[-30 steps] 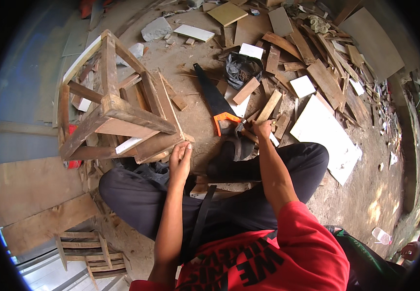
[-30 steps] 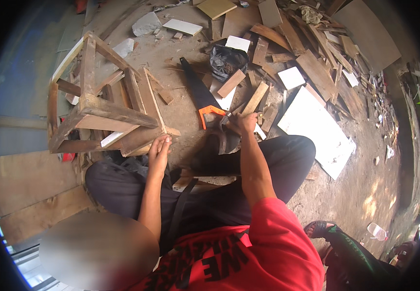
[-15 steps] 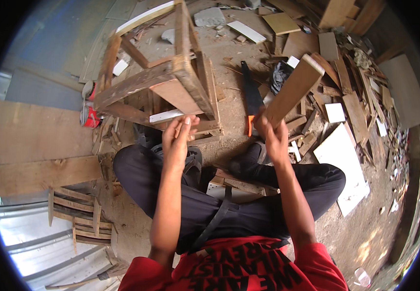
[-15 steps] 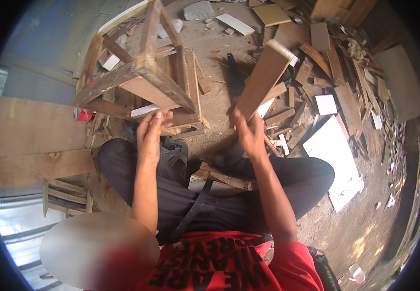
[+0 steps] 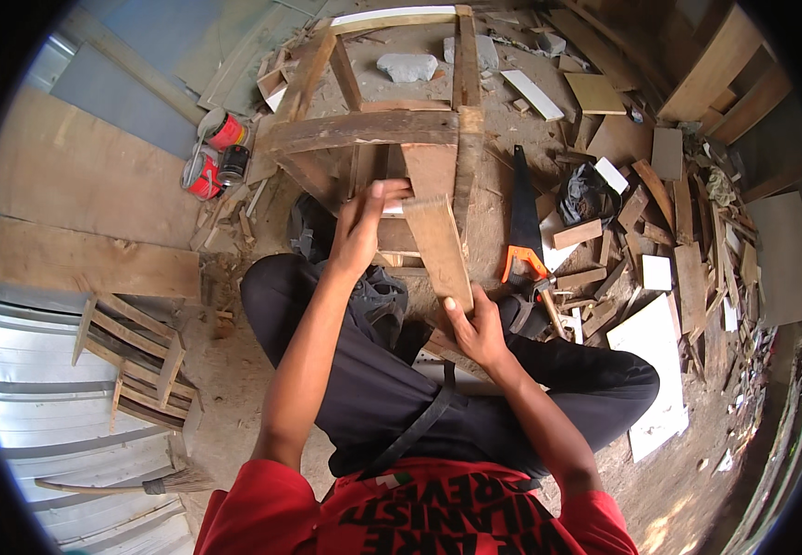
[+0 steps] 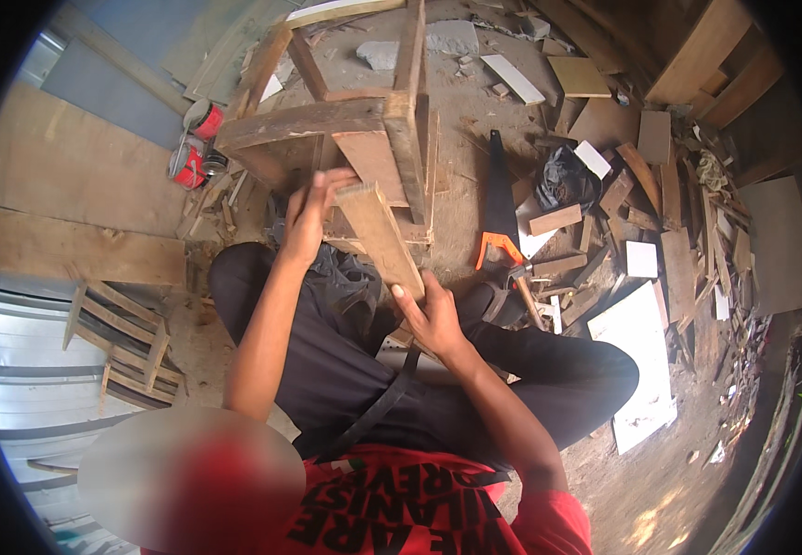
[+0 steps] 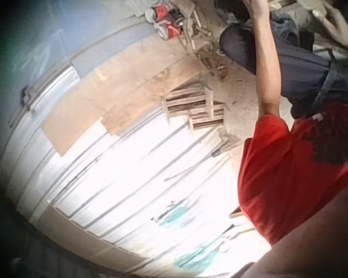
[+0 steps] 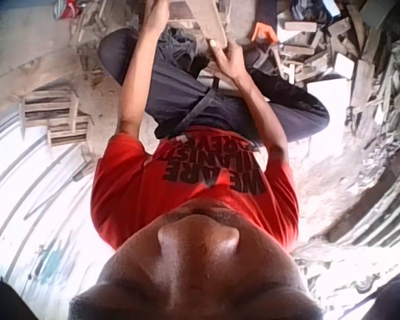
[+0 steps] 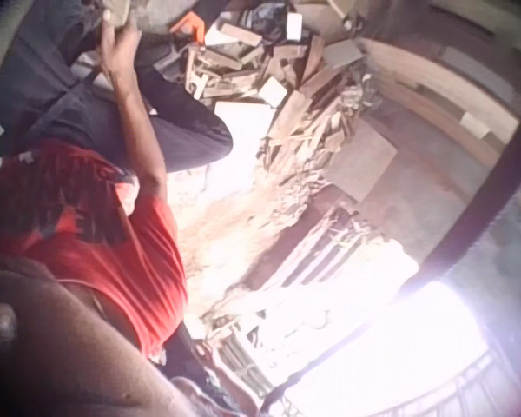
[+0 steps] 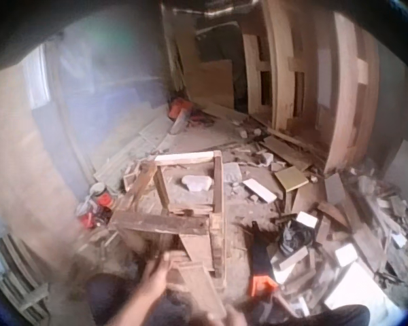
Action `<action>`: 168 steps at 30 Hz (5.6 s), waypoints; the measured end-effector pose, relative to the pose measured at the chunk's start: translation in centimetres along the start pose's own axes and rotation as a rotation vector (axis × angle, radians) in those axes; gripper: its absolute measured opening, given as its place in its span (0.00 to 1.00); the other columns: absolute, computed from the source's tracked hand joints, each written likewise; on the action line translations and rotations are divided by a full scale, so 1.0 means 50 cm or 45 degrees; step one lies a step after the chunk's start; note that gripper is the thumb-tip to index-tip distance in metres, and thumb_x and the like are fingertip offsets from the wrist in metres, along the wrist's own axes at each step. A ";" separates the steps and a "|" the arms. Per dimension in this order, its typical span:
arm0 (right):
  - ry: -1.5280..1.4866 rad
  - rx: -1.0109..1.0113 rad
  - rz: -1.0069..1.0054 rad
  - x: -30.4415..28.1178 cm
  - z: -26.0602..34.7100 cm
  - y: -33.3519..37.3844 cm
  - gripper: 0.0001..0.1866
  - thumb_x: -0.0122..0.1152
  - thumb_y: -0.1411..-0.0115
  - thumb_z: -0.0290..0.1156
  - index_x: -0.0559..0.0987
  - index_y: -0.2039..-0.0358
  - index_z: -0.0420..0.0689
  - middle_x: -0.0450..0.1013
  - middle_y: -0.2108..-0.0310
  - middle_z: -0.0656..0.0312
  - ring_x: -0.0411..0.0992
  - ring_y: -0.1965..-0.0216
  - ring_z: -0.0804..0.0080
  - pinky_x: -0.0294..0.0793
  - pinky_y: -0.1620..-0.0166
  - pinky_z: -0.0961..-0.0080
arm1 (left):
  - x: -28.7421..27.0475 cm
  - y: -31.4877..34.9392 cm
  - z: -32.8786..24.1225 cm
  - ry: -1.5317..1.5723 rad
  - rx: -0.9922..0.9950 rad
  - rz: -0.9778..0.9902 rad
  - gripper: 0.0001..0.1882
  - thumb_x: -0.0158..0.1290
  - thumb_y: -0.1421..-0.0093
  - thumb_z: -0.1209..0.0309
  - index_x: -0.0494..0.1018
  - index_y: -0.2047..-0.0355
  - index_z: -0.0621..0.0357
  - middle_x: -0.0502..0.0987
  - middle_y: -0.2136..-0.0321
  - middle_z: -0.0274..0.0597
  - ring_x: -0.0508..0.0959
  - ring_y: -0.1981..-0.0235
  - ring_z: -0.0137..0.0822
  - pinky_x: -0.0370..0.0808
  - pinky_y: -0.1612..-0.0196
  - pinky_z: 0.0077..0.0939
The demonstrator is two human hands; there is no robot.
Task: The person sits on the floor and uses a hammer to drive nails into a wooden stool, then uses a hand saw to cut a wooden plank. The person adjusts the stool and continues hammering and sawing to modify the structure.
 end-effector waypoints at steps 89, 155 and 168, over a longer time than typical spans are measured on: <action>-0.473 0.089 -0.290 0.128 -0.050 -0.207 0.27 0.61 0.32 0.39 0.72 0.47 0.24 0.78 0.60 0.47 0.81 0.59 0.66 0.79 0.60 0.75 | -0.036 -0.038 0.040 -0.877 -0.093 0.124 0.20 0.66 0.44 0.62 0.81 0.60 0.68 0.84 0.65 0.50 0.82 0.64 0.36 0.76 0.57 0.33; -0.397 0.031 -0.316 0.126 -0.065 -0.213 0.21 0.63 0.33 0.39 0.76 0.52 0.31 0.80 0.66 0.54 0.79 0.66 0.74 0.75 0.68 0.79 | -0.039 -0.045 0.051 -0.576 -0.085 0.166 0.13 0.64 0.43 0.69 0.82 0.60 0.64 0.85 0.66 0.39 0.79 0.65 0.25 0.75 0.60 0.25; -0.397 0.037 -0.286 0.121 -0.057 -0.208 0.20 0.63 0.33 0.37 0.76 0.53 0.31 0.81 0.66 0.56 0.80 0.65 0.74 0.75 0.68 0.80 | -0.054 -0.050 0.063 -0.630 -0.109 0.170 0.12 0.66 0.44 0.70 0.82 0.61 0.64 0.85 0.67 0.39 0.79 0.65 0.24 0.76 0.59 0.25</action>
Point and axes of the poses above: each hand's wrist, its own y-axis away from the middle knuckle, its own x-axis out of the palm, z = x × y, the point moved 2 cm from there along -y, towards the middle knuckle
